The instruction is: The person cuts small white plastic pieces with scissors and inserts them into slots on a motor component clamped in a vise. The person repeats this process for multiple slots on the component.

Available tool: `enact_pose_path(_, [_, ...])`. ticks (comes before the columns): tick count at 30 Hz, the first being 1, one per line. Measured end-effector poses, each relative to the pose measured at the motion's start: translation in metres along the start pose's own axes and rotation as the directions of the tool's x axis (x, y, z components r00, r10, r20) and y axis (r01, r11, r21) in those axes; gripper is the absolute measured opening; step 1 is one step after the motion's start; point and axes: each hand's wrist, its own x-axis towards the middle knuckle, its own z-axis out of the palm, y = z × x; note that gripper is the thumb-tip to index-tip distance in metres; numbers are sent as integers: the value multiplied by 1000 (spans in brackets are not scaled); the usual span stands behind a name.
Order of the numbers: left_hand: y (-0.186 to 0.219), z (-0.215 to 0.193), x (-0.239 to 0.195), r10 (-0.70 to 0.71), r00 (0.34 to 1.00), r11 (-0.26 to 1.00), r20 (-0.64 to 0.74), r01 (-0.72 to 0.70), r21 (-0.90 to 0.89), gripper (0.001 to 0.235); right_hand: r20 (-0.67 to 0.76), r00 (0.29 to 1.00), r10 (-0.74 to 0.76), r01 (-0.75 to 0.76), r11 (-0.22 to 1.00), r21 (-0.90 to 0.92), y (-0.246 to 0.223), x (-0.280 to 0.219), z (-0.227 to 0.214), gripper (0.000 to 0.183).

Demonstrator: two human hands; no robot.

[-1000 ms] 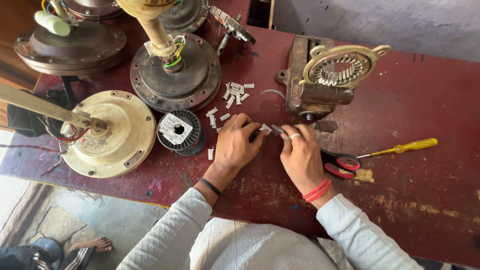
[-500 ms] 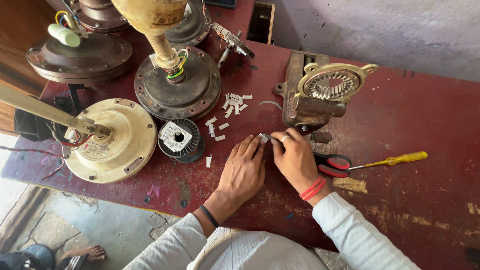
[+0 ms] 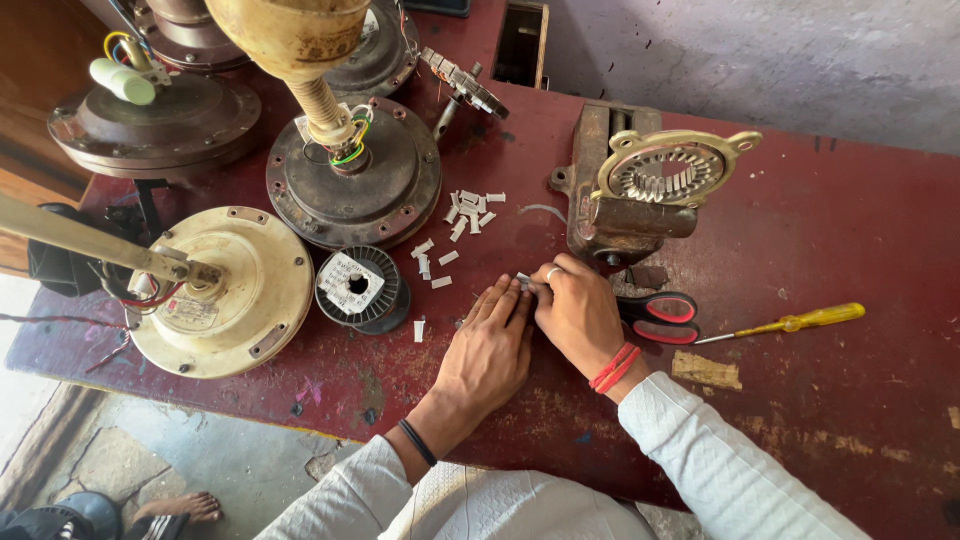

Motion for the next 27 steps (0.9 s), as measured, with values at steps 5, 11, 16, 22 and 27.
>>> enact_pose_path(5, [-2, -6, 2, -10, 998, 1000, 69, 11, -16, 59, -1, 1000, 2, -2, 999, -47, 2, 6, 7, 7])
enact_pose_path(11, [-2, -10, 11, -31, 985, 999, 167, 28, 19, 70, -22, 997, 76, -77, 996, -40, 8, 10, 13, 11])
enact_pose_path(16, [6, -17, 13, -36, 971, 995, 237, 14, 96, 76, 4, 999, 54, -54, 997, 53, 16, 17, 2, 10])
enact_pose_path(22, [4, -15, 14, -14, 985, 990, 172, -11, 143, 82, 23, 997, 79, -79, 996, 30, 18, 15, 3, 8])
enact_pose_path(27, [0, -8, 10, -6, 981, 998, 192, -6, 63, 76, 30, 997, 69, -71, 996, 53, 19, 15, 3, 4])
